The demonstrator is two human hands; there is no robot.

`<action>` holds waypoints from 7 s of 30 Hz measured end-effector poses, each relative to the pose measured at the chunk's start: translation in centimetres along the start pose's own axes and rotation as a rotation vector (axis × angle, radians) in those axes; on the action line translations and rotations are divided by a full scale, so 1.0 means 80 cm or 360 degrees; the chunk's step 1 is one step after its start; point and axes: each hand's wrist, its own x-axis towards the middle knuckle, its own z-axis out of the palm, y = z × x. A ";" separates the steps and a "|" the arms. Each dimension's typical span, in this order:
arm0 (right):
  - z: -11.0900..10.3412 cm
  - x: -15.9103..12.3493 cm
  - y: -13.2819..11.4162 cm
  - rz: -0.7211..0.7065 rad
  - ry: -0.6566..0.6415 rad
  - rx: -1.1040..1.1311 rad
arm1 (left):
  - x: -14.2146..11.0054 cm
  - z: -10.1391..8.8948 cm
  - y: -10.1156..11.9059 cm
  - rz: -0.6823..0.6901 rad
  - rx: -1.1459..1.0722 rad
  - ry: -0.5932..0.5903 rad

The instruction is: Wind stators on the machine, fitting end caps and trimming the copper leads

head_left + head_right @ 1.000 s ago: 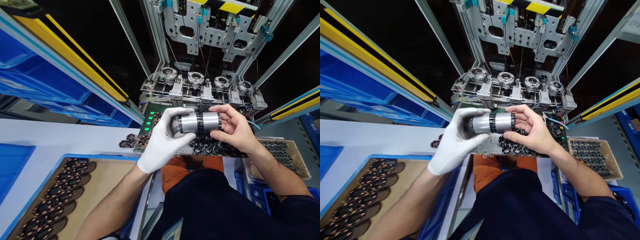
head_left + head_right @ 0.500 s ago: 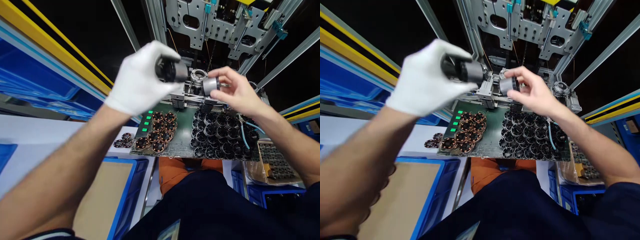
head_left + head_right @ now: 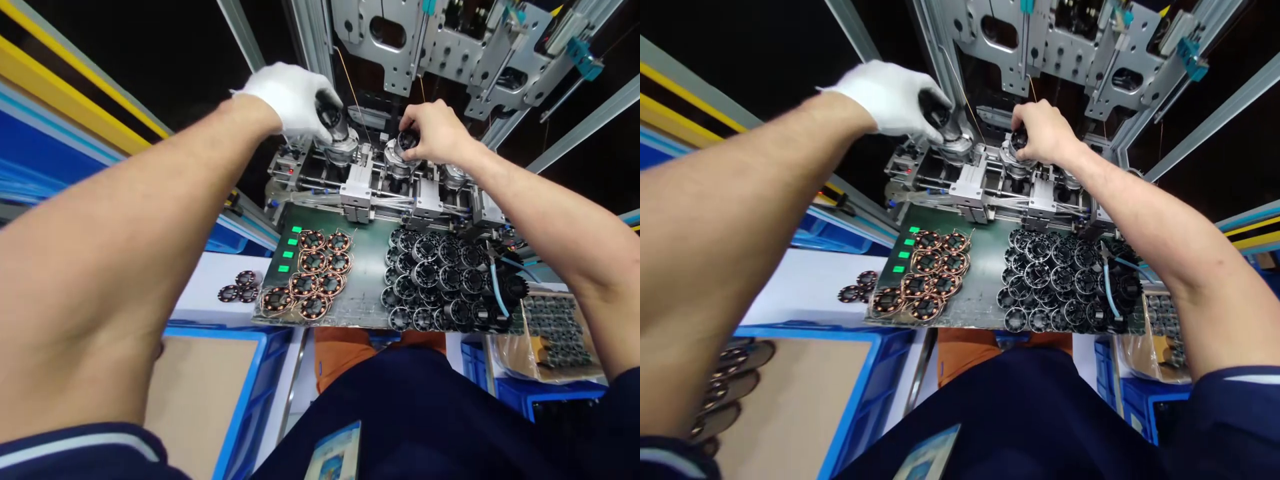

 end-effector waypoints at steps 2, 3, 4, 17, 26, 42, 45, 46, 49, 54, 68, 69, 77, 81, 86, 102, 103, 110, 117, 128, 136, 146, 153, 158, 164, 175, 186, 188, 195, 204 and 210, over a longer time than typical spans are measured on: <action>-0.006 0.010 0.003 -0.0058 -0.0055 -0.0034 | -0.005 -0.010 0.006 -0.0077 0.0174 -0.0175; -0.009 0.016 0.007 -0.0082 -0.0088 0.0001 | -0.006 -0.014 0.012 -0.0115 0.0259 -0.0259; -0.012 0.024 0.011 -0.0105 -0.0133 0.0053 | -0.007 -0.017 0.018 -0.0134 0.0313 -0.0299; -0.037 0.055 0.004 -0.0157 -0.0518 -0.0142 | 0.030 0.002 0.019 -0.0232 0.0322 -0.0547; 0.024 -0.027 -0.040 -0.0032 -0.0318 -0.0289 | -0.040 0.109 -0.083 0.0189 -0.0341 -0.0181; -0.112 -0.307 -0.138 -0.0234 0.0078 0.0203 | -0.282 0.062 0.015 0.0772 -0.0375 0.0503; -0.112 -0.425 -0.140 -0.0061 0.0210 0.0319 | -0.411 0.108 0.020 0.0865 -0.0331 0.0530; -0.106 -0.454 -0.138 0.0000 0.0237 0.0303 | -0.442 0.125 0.021 0.0843 -0.0310 0.0517; -0.087 -0.512 -0.138 0.0161 0.0269 0.0176 | -0.490 0.160 0.032 0.0734 -0.0223 0.0477; -0.056 -0.558 -0.154 0.0313 0.0077 -0.0085 | -0.484 0.178 0.087 0.0868 -0.0015 0.0409; -0.003 -0.548 -0.161 0.0794 -0.0386 -0.0208 | -0.452 0.250 0.191 0.0880 0.0439 -0.0169; -0.013 -0.552 -0.163 0.0760 -0.0396 -0.0180 | -0.456 0.241 0.188 0.0916 0.0406 -0.0147; -0.146 -0.529 -0.137 0.0227 0.0273 0.0384 | -0.440 0.118 0.184 0.0701 -0.0710 0.0143; -0.164 -0.429 -0.068 0.0443 0.0467 0.0650 | -0.320 0.078 0.202 0.0629 -0.0420 0.0260; -0.126 -0.318 0.020 0.0574 0.0423 0.0500 | -0.181 0.096 0.207 0.0365 0.0008 0.0042; -0.077 -0.286 0.068 0.0715 0.0317 0.0566 | -0.110 0.153 0.145 0.0404 -0.0501 0.0162; -0.079 -0.288 0.066 0.0711 0.0353 0.0653 | -0.110 0.151 0.142 0.0531 -0.0616 0.0231; -0.091 -0.298 0.066 0.0591 0.0440 0.0809 | -0.093 0.133 0.130 0.0543 -0.0851 0.0254; -0.078 -0.296 0.059 0.0559 0.0420 0.0488 | -0.089 0.152 0.123 0.0420 -0.0507 0.0098; -0.072 -0.286 0.049 0.0658 0.0229 0.0277 | -0.093 0.180 0.118 0.0273 -0.0448 -0.0066; -0.086 -0.297 0.038 0.0661 0.0360 0.0371 | -0.132 0.167 0.128 0.0350 -0.0714 0.0097; -0.137 -0.402 -0.131 0.0461 0.0400 0.1404 | -0.342 0.093 0.207 0.0402 -0.1445 -0.0215; -0.147 -0.409 -0.149 0.0421 0.0344 0.1469 | -0.361 0.083 0.214 0.0531 -0.1487 -0.0286; -0.145 -0.414 -0.159 0.0355 0.0193 0.1553 | -0.377 0.083 0.214 0.0614 -0.1491 -0.0241; -0.140 -0.417 -0.159 0.0270 0.0327 0.1420 | -0.377 0.086 0.205 0.0671 -0.1181 -0.0004; -0.128 -0.424 -0.150 0.0324 0.0197 0.2043 | -0.382 0.089 0.197 0.0730 -0.1379 -0.0104; -0.117 -0.421 -0.129 0.0443 0.0252 0.2079 | -0.362 0.103 0.191 0.0598 -0.1290 -0.0177; -0.115 -0.422 -0.124 0.0471 0.0172 0.2126 | -0.360 0.105 0.193 0.0626 -0.1376 -0.0176; -0.111 -0.415 -0.120 0.0369 0.0195 0.2177 | -0.353 0.114 0.199 0.0640 -0.1485 -0.0124; -0.104 -0.411 -0.109 0.0444 0.0280 0.2157 | -0.333 0.128 0.198 0.0539 -0.1362 -0.0117; -0.105 -0.409 -0.091 0.0474 0.0331 0.2047 | -0.324 0.123 0.209 0.0534 -0.1182 -0.0183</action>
